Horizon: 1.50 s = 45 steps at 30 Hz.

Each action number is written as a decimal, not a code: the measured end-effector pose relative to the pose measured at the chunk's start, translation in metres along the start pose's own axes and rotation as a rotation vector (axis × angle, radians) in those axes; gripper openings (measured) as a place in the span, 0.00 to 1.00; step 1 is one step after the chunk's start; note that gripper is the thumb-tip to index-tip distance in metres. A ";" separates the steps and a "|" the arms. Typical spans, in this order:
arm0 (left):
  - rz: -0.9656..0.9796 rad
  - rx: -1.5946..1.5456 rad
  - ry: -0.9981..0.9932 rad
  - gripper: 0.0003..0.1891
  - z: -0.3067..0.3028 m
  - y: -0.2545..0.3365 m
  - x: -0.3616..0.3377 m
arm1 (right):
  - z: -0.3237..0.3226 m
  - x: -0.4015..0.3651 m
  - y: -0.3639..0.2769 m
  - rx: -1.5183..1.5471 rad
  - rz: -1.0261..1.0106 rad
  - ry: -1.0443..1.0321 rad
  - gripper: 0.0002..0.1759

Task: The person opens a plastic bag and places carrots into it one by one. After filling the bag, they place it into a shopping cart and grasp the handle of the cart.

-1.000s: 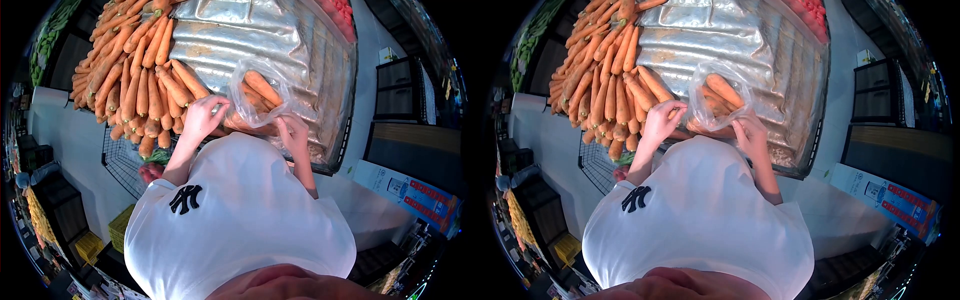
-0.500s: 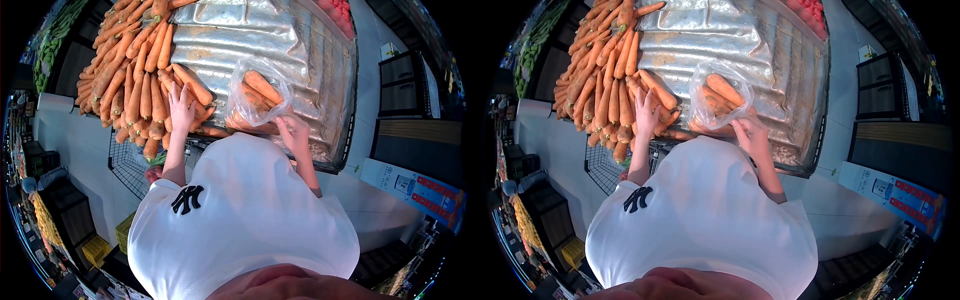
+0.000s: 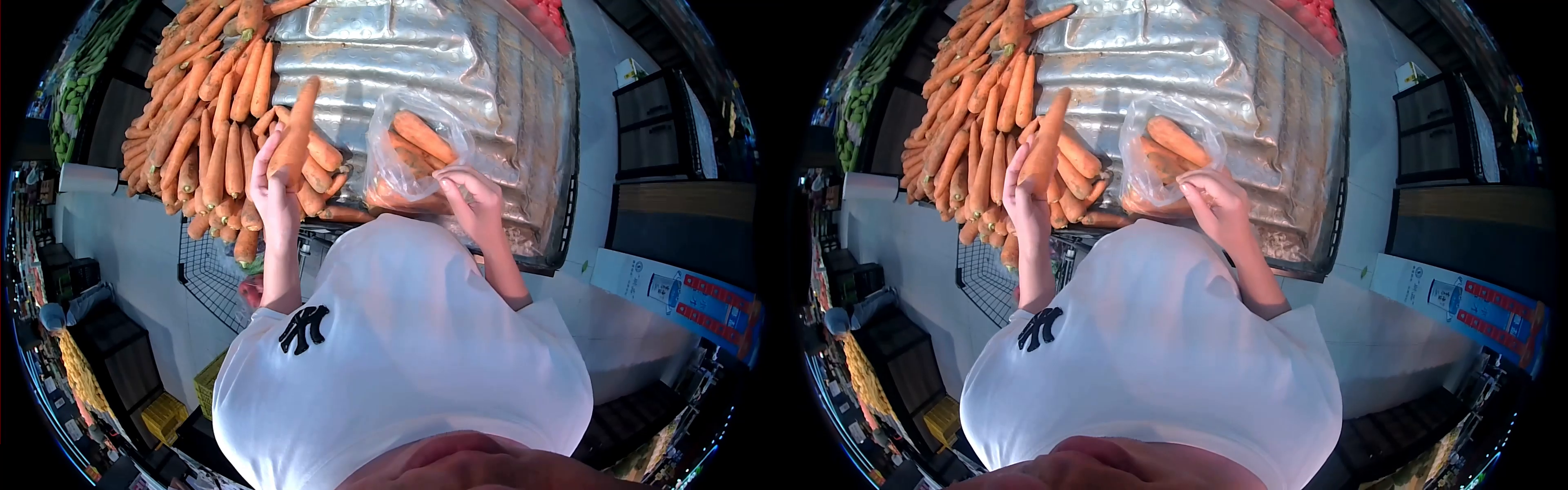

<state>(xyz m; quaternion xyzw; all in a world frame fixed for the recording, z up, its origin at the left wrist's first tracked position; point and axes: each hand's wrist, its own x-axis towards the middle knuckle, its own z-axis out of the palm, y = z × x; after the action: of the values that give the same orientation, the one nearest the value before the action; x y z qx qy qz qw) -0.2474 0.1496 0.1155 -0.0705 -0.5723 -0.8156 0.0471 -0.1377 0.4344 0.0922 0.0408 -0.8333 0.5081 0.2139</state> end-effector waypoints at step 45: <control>-0.381 -0.183 -0.483 0.33 0.051 -0.010 -0.026 | -0.009 -0.015 0.019 0.531 0.572 -0.072 0.36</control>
<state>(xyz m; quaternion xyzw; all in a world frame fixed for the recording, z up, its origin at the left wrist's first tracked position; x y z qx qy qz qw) -0.2207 0.2006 0.1186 -0.1574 -0.4943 -0.8175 -0.2502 -0.1271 0.4490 0.0739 -0.1213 -0.6577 0.7433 0.0161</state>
